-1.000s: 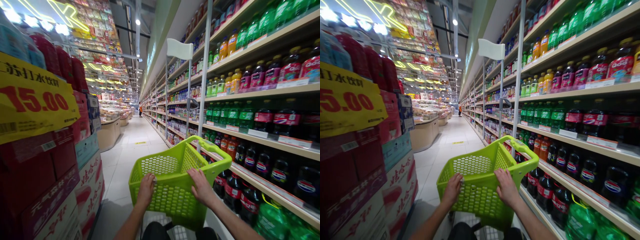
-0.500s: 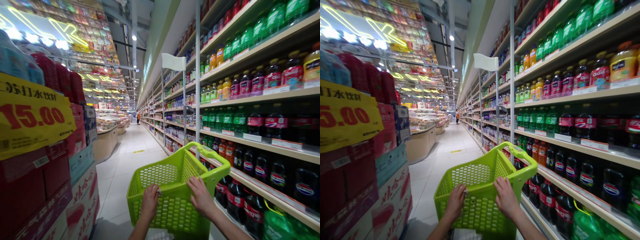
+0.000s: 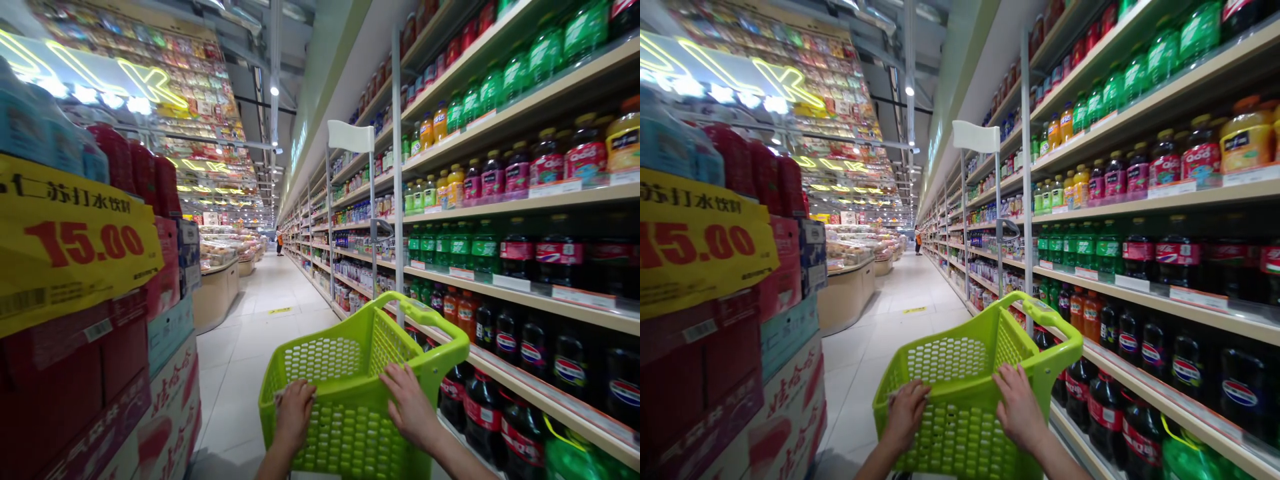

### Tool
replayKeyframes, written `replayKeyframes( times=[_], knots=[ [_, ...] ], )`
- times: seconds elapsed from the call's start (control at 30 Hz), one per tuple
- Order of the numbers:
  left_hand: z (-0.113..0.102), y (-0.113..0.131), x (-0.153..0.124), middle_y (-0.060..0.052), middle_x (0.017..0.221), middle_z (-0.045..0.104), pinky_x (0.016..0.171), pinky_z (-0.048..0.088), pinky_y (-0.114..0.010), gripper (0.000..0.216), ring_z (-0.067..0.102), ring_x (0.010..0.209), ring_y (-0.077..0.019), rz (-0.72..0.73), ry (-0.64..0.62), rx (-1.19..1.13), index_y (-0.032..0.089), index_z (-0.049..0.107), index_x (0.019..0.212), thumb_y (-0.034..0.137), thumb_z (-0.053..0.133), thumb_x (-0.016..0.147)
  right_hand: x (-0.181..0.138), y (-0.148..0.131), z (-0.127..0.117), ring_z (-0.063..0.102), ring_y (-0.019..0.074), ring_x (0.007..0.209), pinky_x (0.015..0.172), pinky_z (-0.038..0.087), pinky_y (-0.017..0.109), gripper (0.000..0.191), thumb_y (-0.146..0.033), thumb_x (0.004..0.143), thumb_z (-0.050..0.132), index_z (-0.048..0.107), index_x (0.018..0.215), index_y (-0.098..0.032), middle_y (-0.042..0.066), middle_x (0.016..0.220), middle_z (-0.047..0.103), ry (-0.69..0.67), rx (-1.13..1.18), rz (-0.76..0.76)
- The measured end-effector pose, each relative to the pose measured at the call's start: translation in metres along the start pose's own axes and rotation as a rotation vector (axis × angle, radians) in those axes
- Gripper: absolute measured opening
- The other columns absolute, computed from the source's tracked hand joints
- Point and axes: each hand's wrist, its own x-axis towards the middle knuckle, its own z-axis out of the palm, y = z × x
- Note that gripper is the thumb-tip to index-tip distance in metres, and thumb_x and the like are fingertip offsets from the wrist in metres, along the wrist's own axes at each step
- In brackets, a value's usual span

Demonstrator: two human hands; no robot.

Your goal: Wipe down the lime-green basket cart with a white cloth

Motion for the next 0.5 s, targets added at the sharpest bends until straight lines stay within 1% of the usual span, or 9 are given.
replayKeyframes(
  times=[0.07,0.17,0.23,0.3,0.37,0.43,0.5],
  knots=[
    [-0.007,-0.012,-0.001,-0.002,0.117,0.057,0.094,0.034,-0.035,0.035,0.048,0.111,-0.0184,-0.050,-0.046,-0.003,0.027,0.062,0.100,0.016,0.039,0.077,-0.001,0.000,-0.001,0.030,0.0248,0.126,0.106,0.013,0.048,0.058,-0.015,0.065,0.042,0.048,0.123,-0.015,0.009,0.132,0.042,-0.019,-0.001,-0.003],
    [-0.019,-0.035,-0.002,-0.002,0.112,0.059,0.091,0.036,-0.032,0.036,0.051,0.106,-0.0170,-0.128,-0.099,-0.006,0.025,0.062,0.101,0.016,0.037,0.077,-0.002,0.002,-0.003,0.025,0.0250,0.128,0.107,0.012,0.048,0.063,-0.014,0.064,0.042,0.045,0.126,-0.015,0.009,0.136,0.038,-0.061,-0.003,-0.037],
    [-0.024,-0.040,-0.003,-0.001,0.107,0.060,0.088,0.037,-0.030,0.035,0.052,0.101,-0.0161,-0.147,-0.111,0.007,0.025,0.061,0.100,0.017,0.036,0.077,0.000,0.006,-0.005,0.019,0.0251,0.130,0.107,0.010,0.049,0.069,-0.014,0.061,0.042,0.040,0.130,-0.014,0.007,0.139,0.032,-0.106,-0.012,-0.080],
    [-0.026,-0.035,-0.006,-0.001,0.105,0.061,0.087,0.037,-0.029,0.036,0.052,0.099,-0.0155,-0.165,-0.116,0.023,0.025,0.061,0.101,0.017,0.035,0.078,0.005,0.012,-0.010,0.015,0.0244,0.131,0.107,0.008,0.048,0.075,-0.011,0.058,0.042,0.035,0.133,-0.014,0.006,0.141,0.028,-0.163,-0.034,-0.116],
    [-0.024,-0.023,-0.010,-0.001,0.108,0.060,0.088,0.036,-0.029,0.037,0.051,0.102,-0.0153,-0.186,-0.110,0.027,0.025,0.060,0.103,0.016,0.034,0.078,0.014,0.019,-0.015,0.014,0.0234,0.132,0.107,0.008,0.047,0.077,-0.008,0.057,0.041,0.032,0.134,-0.014,0.005,0.141,0.026,-0.216,-0.073,-0.116],
    [-0.018,-0.008,-0.014,-0.001,0.113,0.058,0.090,0.034,-0.029,0.040,0.049,0.105,-0.0155,-0.196,-0.098,0.022,0.026,0.058,0.106,0.014,0.033,0.077,0.023,0.022,-0.019,0.014,0.0234,0.131,0.107,0.007,0.047,0.078,-0.005,0.057,0.040,0.032,0.134,-0.012,0.006,0.141,0.026,-0.257,-0.131,-0.057],
    [-0.009,0.008,-0.017,-0.002,0.118,0.056,0.092,0.033,-0.030,0.043,0.048,0.109,-0.0165,-0.191,-0.087,0.015,0.026,0.057,0.109,0.012,0.033,0.076,0.032,0.018,-0.018,0.013,0.0256,0.131,0.106,0.005,0.049,0.078,-0.003,0.057,0.041,0.031,0.134,-0.011,0.008,0.141,0.024,-0.290,-0.185,0.038]
  ],
)
